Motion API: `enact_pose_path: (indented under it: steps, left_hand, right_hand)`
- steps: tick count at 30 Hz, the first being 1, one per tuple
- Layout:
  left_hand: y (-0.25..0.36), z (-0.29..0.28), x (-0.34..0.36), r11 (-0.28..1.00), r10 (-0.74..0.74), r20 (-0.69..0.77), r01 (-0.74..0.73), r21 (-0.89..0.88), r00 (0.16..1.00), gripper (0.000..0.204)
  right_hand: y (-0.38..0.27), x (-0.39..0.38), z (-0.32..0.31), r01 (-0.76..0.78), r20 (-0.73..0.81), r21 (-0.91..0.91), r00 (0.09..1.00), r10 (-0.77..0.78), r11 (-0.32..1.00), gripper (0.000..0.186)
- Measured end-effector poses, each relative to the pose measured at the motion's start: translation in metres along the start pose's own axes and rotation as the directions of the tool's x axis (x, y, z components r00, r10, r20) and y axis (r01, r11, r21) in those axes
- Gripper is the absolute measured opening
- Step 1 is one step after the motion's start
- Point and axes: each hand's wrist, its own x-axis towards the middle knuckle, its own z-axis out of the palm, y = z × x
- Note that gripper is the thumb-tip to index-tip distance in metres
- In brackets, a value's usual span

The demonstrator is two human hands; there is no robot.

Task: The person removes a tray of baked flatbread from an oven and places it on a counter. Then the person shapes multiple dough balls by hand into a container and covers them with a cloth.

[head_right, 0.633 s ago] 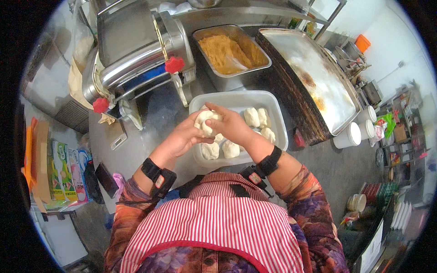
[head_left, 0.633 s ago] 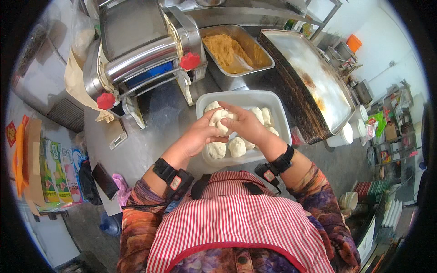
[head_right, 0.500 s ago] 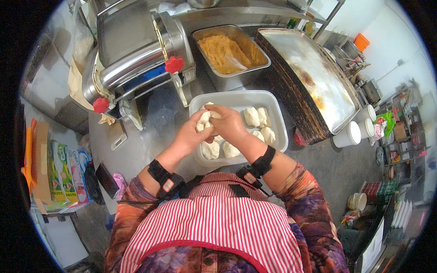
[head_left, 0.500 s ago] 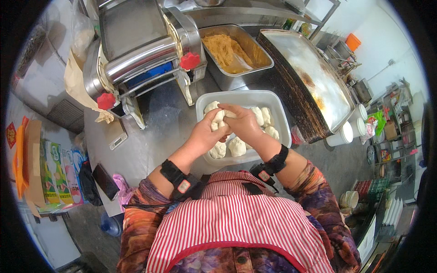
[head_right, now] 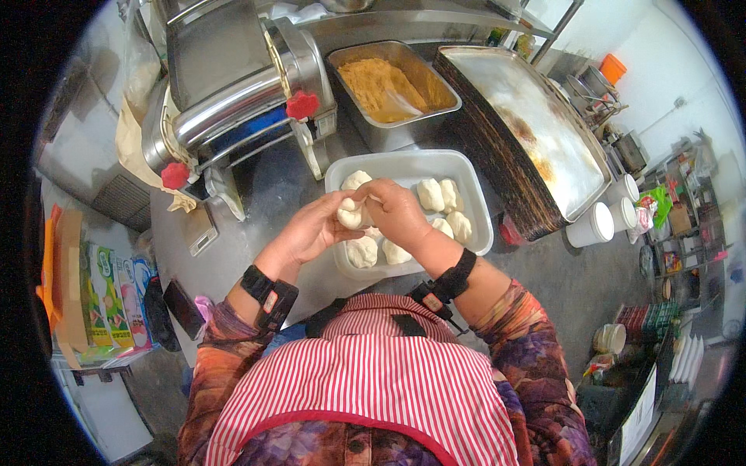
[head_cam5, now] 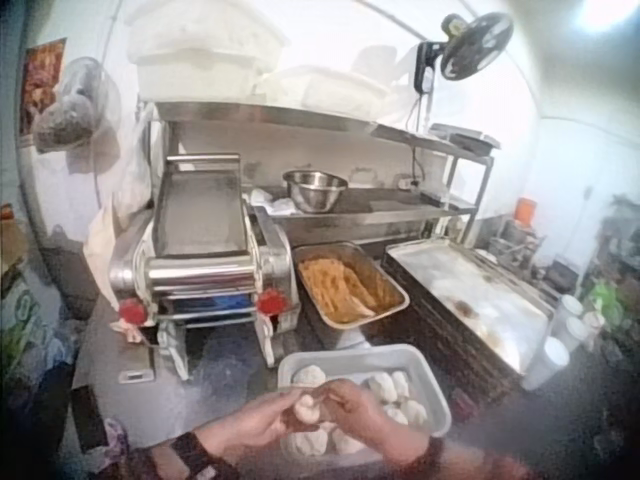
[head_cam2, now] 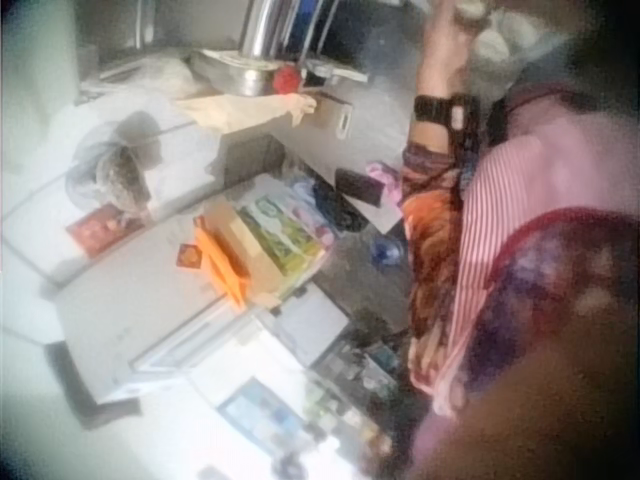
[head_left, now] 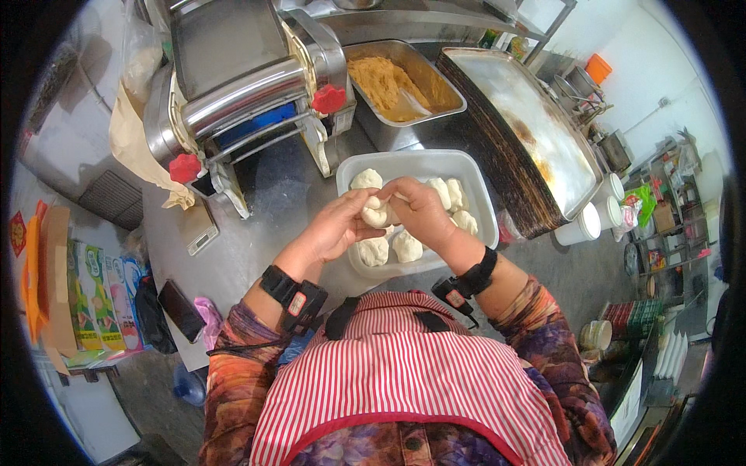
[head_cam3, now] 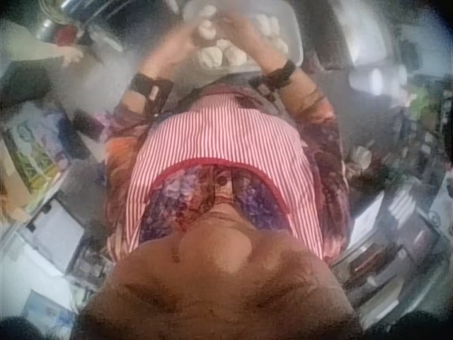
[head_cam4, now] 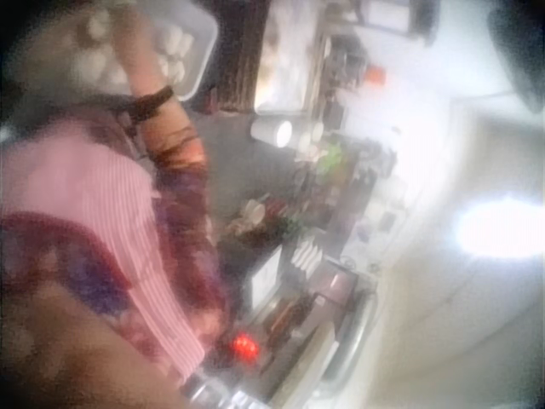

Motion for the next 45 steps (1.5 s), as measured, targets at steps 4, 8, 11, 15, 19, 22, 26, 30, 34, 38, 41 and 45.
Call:
enact_pose_path:
  steps: [4,8,11,15,19,22,26,30,34,38,41,45]
  left_hand:
    - [-0.004,-0.011,0.006,0.989,0.074,-0.035,-0.068,0.130,0.997,0.042]
    - [-0.005,-0.007,0.005,0.921,0.170,-0.086,-0.127,0.369,0.982,0.034]
    - [-0.009,0.007,0.007,0.752,0.290,-0.217,-0.082,0.654,0.932,0.037]
    - [-0.011,0.014,0.005,0.919,0.214,-0.178,-0.136,0.370,0.960,0.044]
    - [-0.005,0.001,-0.004,0.995,0.094,0.148,-0.099,0.021,0.984,0.048]
    - [-0.010,-0.006,-0.005,0.991,0.098,0.077,-0.104,0.080,0.992,0.048]
    - [-0.021,-0.008,0.007,0.903,0.126,-0.086,-0.078,0.422,0.988,0.048]
    - [-0.026,-0.003,0.018,0.872,0.093,-0.204,0.019,0.489,0.975,0.052]
    - [-0.031,0.012,0.021,0.996,0.062,-0.187,-0.049,0.073,0.980,0.043]
    - [-0.032,0.023,0.036,0.933,0.194,-0.255,-0.099,0.345,0.947,0.035]
    - [-0.030,0.023,0.049,0.924,0.209,-0.249,-0.107,0.368,0.946,0.034]
    - [-0.035,0.027,0.066,0.873,0.155,-0.240,-0.019,0.487,0.958,0.043]
  right_hand:
    - [-0.002,-0.007,-0.001,-0.165,0.145,0.338,0.982,0.122,0.927,0.042]
    - [-0.006,-0.009,0.000,-0.368,0.308,0.896,0.918,0.249,0.248,0.052]
    - [-0.008,-0.009,0.006,-0.397,0.217,0.627,0.916,0.338,0.671,0.059]
    - [-0.008,-0.008,0.011,-0.130,0.093,-0.023,0.987,0.132,0.991,0.054]
    - [-0.006,-0.002,0.007,-0.187,0.071,0.028,0.980,0.185,0.982,0.043]
    - [-0.007,0.002,0.004,-0.314,0.123,0.109,0.946,0.301,0.943,0.045]
    - [-0.010,-0.006,0.006,-0.459,0.351,0.701,0.888,0.296,0.546,0.053]
    - [-0.006,-0.018,0.007,-0.122,0.171,0.040,0.979,0.114,0.992,0.049]
    - [0.004,-0.012,-0.002,-0.082,0.055,0.019,0.995,0.081,0.996,0.039]
    - [0.014,-0.002,-0.017,-0.191,0.151,-0.056,0.969,0.198,0.980,0.041]
    - [0.022,-0.010,-0.039,-0.473,0.370,0.788,0.875,0.311,0.395,0.046]
    - [0.045,-0.011,-0.059,-0.492,0.411,0.666,0.869,0.273,0.561,0.053]
